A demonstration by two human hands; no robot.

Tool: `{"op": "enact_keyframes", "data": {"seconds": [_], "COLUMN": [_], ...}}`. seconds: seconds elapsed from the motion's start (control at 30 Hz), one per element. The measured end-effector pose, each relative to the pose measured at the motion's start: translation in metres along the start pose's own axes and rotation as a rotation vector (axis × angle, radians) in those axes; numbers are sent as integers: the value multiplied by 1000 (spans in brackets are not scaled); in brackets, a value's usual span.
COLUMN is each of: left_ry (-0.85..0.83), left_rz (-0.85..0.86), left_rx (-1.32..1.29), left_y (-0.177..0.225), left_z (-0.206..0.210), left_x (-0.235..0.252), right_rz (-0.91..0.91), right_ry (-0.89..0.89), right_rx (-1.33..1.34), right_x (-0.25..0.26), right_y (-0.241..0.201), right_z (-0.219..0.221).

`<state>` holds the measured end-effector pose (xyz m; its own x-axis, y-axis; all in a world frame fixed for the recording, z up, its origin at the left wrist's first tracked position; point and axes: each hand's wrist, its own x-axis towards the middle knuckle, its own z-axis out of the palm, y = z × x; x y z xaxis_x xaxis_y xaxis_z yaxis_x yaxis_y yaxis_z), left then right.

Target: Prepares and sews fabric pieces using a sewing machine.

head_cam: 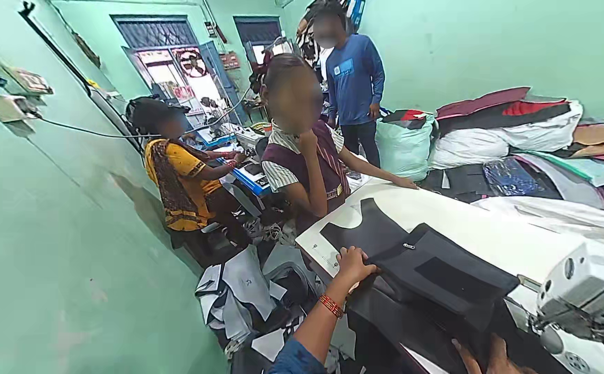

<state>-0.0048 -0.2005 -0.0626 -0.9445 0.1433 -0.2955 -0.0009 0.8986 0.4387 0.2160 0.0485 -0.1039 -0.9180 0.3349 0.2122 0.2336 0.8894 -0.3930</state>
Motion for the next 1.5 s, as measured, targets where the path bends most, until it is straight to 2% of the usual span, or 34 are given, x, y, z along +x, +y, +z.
{"op": "enact_keyframes", "data": {"seconds": [0.1, 0.2, 0.27, 0.33, 0.4, 0.5, 0.6, 0.7, 0.93, 1.17, 1.27, 1.5], "left_ry": [-14, -41, -199, -383, -493, -509, -447, -304, -81, -46, -80, -95], "left_rz": [111, 403, 579, 652, 664, 661, 678, 732, 708, 586, 552, 557], "left_rx": [-134, -448, -654, -731, -685, -632, -560, -415, -285, -294, -236, -217], "left_y": [-2, -9, -13, -17, -17, -15, -14, -12, -1, -3, -9, -15], "left_z": [-5, -11, -18, -24, -32, -34, -31, -30, -17, -1, -6, -6], "left_x": [2, 0, -9, -12, -7, 3, 12, 23, 27, 22, 26, 33], "right_rz": [-12, -2, 7, 12, -9, -36, -85, -105, -116, -118, -128, -157], "right_ry": [33, 83, 128, 106, 62, -41, -91, -72, -23, -14, -13, 2], "right_rx": [19, 64, 105, 141, 188, 253, 249, 218, 174, 153, 155, 156], "right_x": [-1, -1, -5, -7, -6, -1, -5, -8, -8, -9, -8, -7], "right_y": [0, -2, 0, 3, 8, 17, 26, 28, 24, 23, 24, 26], "right_z": [-1, -1, 0, -2, -5, -11, -13, -9, -6, -7, -6, -4]}}
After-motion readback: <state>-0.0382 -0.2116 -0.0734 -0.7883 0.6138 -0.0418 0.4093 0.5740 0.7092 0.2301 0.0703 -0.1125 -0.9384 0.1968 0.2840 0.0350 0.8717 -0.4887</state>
